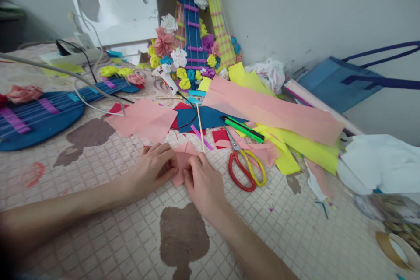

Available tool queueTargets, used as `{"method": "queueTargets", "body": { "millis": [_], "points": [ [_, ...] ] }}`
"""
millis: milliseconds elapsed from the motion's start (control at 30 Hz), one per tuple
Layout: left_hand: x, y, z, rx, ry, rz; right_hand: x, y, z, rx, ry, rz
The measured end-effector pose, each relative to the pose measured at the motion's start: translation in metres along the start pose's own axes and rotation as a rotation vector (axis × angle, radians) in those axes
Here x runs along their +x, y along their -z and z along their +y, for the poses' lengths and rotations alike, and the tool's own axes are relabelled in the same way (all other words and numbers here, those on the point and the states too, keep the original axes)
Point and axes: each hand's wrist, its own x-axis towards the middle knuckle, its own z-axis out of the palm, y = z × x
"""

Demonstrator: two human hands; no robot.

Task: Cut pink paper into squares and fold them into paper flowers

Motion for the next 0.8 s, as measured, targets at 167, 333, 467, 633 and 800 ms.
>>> {"method": "queueTargets", "body": {
  "millis": [167, 333, 467, 633, 800],
  "points": [
    [0.0006, 0.0018, 0.0014, 0.004, 0.016, -0.016, -0.0001, 0.0004, -0.0006, -0.009, -0.002, -0.006],
    [0.0019, 0.0036, 0.0029, -0.002, 0.028, -0.031, -0.0008, -0.0003, 0.0004, -0.007, 0.001, 0.005],
    [0.0013, 0.0023, 0.0023, 0.004, 0.026, -0.023, -0.0004, -0.0002, 0.0008, 0.003, 0.003, 0.006],
    [0.0003, 0.0029, 0.0027, 0.004, 0.023, -0.024, -0.0008, 0.0006, 0.0001, 0.001, 0.007, 0.011],
    [0.0002, 0.0039, 0.0050, 0.025, 0.027, -0.034, -0.0020, 0.0009, -0.0014, 0.013, 0.005, 0.019]
  ]
}}
